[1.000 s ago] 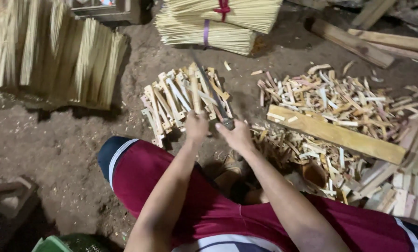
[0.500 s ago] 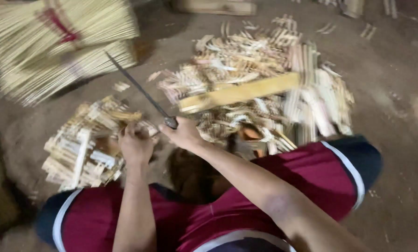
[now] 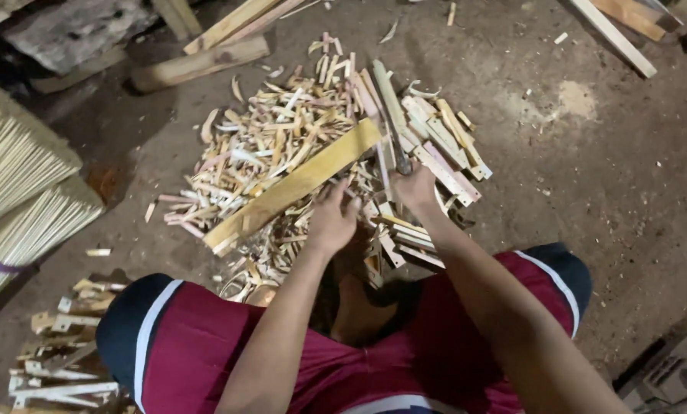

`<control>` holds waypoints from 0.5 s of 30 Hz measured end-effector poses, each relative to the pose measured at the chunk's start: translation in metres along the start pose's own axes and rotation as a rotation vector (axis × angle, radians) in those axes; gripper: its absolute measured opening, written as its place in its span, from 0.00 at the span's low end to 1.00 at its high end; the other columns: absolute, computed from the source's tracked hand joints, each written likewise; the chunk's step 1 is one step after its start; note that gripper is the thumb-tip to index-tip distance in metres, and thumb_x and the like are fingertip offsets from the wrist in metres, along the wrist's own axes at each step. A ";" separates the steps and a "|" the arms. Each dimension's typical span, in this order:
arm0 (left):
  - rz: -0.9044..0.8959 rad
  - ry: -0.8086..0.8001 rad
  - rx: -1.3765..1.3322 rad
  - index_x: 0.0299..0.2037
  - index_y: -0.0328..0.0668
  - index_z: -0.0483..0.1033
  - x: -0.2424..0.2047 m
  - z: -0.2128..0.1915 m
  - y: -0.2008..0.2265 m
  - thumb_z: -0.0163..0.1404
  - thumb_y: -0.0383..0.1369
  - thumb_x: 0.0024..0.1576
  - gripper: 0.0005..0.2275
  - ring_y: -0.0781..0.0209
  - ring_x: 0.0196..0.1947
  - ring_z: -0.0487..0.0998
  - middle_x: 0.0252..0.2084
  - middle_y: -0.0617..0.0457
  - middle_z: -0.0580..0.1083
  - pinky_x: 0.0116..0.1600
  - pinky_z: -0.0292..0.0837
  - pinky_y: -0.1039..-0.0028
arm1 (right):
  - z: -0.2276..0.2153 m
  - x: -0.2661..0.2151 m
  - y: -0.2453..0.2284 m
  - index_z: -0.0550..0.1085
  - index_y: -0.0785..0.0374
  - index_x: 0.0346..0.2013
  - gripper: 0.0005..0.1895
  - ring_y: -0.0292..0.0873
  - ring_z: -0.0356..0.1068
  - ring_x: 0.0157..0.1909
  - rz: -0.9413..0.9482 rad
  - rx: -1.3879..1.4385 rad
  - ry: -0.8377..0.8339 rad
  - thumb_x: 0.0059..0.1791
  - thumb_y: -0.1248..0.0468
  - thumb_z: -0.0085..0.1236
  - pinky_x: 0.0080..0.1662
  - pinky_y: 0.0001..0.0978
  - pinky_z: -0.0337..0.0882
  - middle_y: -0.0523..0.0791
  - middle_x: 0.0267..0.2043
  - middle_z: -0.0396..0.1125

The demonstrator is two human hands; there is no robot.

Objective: The person sits on the floor and uses a knife to shave thin strips from a small wooden block, creating a pile of wood shavings. The person repeatedly shaves the block, occasionally adjusting its position, and discards the shavings onto the floor.

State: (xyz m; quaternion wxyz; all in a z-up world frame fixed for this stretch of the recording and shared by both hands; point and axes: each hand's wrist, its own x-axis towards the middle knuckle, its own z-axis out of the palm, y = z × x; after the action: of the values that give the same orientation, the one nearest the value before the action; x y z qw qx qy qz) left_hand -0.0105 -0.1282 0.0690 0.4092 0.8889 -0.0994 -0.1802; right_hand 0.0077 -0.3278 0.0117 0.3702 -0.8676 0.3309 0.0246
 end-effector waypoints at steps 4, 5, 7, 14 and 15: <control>0.041 -0.111 -0.046 0.68 0.48 0.67 0.030 0.036 -0.012 0.49 0.44 0.61 0.25 0.37 0.64 0.70 0.64 0.38 0.70 0.66 0.69 0.52 | 0.052 0.056 0.082 0.79 0.60 0.40 0.20 0.59 0.75 0.49 0.256 0.063 0.014 0.42 0.50 0.61 0.51 0.51 0.74 0.53 0.37 0.76; 0.003 -0.177 -0.031 0.70 0.48 0.64 0.031 0.043 -0.017 0.47 0.46 0.62 0.26 0.37 0.66 0.68 0.65 0.37 0.68 0.68 0.66 0.53 | 0.057 0.059 0.078 0.79 0.63 0.42 0.20 0.61 0.74 0.51 0.280 0.061 0.036 0.44 0.52 0.61 0.52 0.52 0.74 0.56 0.39 0.76; -0.032 -0.237 -0.007 0.72 0.48 0.62 0.036 0.046 -0.018 0.44 0.48 0.63 0.27 0.37 0.68 0.66 0.67 0.36 0.66 0.69 0.64 0.53 | 0.067 0.079 0.087 0.79 0.67 0.44 0.20 0.63 0.74 0.52 0.299 0.069 0.057 0.45 0.55 0.61 0.54 0.53 0.74 0.59 0.41 0.75; -0.222 -0.284 0.050 0.71 0.60 0.63 0.028 0.016 -0.012 0.44 0.53 0.61 0.27 0.44 0.67 0.68 0.66 0.43 0.69 0.71 0.64 0.57 | 0.138 0.147 0.156 0.80 0.57 0.41 0.17 0.57 0.76 0.48 0.243 0.000 0.050 0.43 0.53 0.56 0.50 0.50 0.76 0.52 0.36 0.76; -0.249 -0.253 0.019 0.70 0.59 0.65 0.025 0.009 -0.003 0.44 0.53 0.60 0.27 0.44 0.65 0.71 0.64 0.41 0.71 0.70 0.65 0.57 | 0.145 0.153 0.160 0.79 0.61 0.41 0.16 0.61 0.76 0.49 0.227 0.053 0.075 0.44 0.55 0.57 0.50 0.52 0.75 0.55 0.37 0.76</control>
State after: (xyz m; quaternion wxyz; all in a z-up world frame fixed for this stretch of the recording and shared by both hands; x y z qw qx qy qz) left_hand 0.0089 -0.1406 0.0558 0.3593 0.8685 -0.0412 -0.3390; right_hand 0.0610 -0.3986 -0.2376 0.3755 -0.8147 0.4413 0.0253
